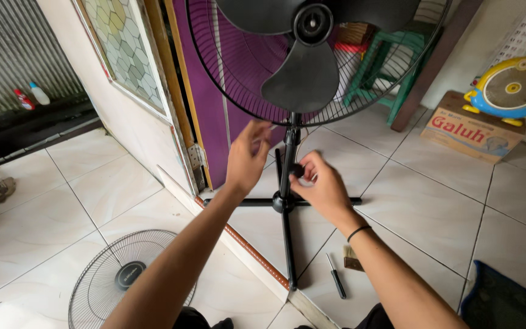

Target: The person reassembles a standing electric fan by attaching the rear grille, inserting the fan blades, securing the front grille, and tightening the central hub nut. They also briefly wipe the blades with a brush.

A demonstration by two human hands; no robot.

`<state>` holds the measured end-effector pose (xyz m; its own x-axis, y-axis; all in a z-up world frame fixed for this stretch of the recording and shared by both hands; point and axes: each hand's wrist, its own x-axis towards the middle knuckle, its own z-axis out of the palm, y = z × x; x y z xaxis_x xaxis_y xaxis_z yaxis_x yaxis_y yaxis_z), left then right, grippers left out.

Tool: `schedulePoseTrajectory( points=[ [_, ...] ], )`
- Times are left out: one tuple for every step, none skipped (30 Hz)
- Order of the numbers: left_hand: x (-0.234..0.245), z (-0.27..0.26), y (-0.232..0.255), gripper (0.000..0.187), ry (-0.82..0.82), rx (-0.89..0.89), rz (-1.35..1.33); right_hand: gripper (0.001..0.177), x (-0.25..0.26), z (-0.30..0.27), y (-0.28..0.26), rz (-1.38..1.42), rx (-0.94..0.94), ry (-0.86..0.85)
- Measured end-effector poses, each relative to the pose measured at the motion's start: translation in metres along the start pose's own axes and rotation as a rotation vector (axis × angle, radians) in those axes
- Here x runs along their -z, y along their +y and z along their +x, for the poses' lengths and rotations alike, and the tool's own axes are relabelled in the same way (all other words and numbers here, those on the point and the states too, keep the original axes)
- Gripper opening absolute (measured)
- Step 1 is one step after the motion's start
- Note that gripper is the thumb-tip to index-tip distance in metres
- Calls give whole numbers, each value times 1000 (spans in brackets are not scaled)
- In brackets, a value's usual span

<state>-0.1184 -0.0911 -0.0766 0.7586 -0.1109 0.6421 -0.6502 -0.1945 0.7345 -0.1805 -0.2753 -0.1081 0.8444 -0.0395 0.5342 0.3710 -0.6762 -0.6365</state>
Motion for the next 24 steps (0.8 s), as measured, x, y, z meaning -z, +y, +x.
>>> schedulePoseTrajectory(
  points=[
    [3, 14, 12, 28, 13, -51, 19, 36, 5, 8, -3, 46, 48, 47],
    [7, 30, 23, 29, 29, -106, 39, 35, 12, 19, -6, 92, 101, 96],
    [11, 45, 34, 33, 36, -196, 140, 34, 18, 32, -10, 138, 153, 144],
    [14, 59, 45, 39, 41, -286, 240, 35, 26, 45, -13, 117, 192, 190],
    [18, 74, 54, 53, -4, -351, 333, 35, 36, 60, -18, 96, 230, 237],
    [21, 91, 63, 67, -50, -419, 425, 36, 45, 76, -23, 74, 268, 287],
    [23, 107, 71, 81, -95, -486, 518, 36, 53, 92, -29, 61, 303, 319],
    [23, 122, 77, 89, -117, -586, 668, 37, 62, 106, -35, 47, 333, 345],
    [23, 137, 83, 97, -137, -687, 819, 37, 70, 118, -41, 33, 362, 370],
    [23, 149, 86, 105, -153, -782, 973, 37, 77, 129, -47, 3, 395, 375],
    [21, 160, 88, 109, -159, -813, 1021, 37, 83, 139, -54, -28, 427, 379],
    [17, 172, 90, 113, -167, -848, 1072, 38, 88, 148, -60, -57, 458, 388],
    [14, 184, 92, 118, -174, -883, 1122, 38, 92, 155, -66, -119, 495, 393],
    [12, 194, 92, 118, -180, -911, 1156, 39, 95, 162, -71, -183, 534, 397],
    [9, 204, 92, 119, -186, -940, 1190, 40, 98, 168, -75, -247, 573, 402],
    [6, 212, 90, 121, -195, -964, 1223, 39, 99, 172, -78, -283, 577, 386],
    [3, 220, 89, 114, -222, -955, 1232, 38, 100, 176, -79, -319, 580, 370],
    [1, 226, 87, 108, -251, -943, 1242, 38, 99, 179, -80, -354, 583, 352],
    [-1, 231, 84, 102, -281, -930, 1251, 38, 99, 182, -81, -371, 606, 342],
    [-2, 233, 81, 99, -276, -928, 1220, 38, 99, 185, -80, -387, 627, 331],
    [-3, 235, 78, 96, -272, -926, 1189, 38, 98, 187, -78, -403, 647, 320],
    [-3, 236, 76, 93, -269, -926, 1158, 37, 98, 188, -77, -419, 651, 318],
    [-2, 235, 74, 92, -267, -926, 1133, 37, 97, 189, -75, -435, 656, 317],
    [0, 235, 73, 91, -264, -927, 1106, 37, 98, 192, -73, -454, 661, 315]
  ],
)
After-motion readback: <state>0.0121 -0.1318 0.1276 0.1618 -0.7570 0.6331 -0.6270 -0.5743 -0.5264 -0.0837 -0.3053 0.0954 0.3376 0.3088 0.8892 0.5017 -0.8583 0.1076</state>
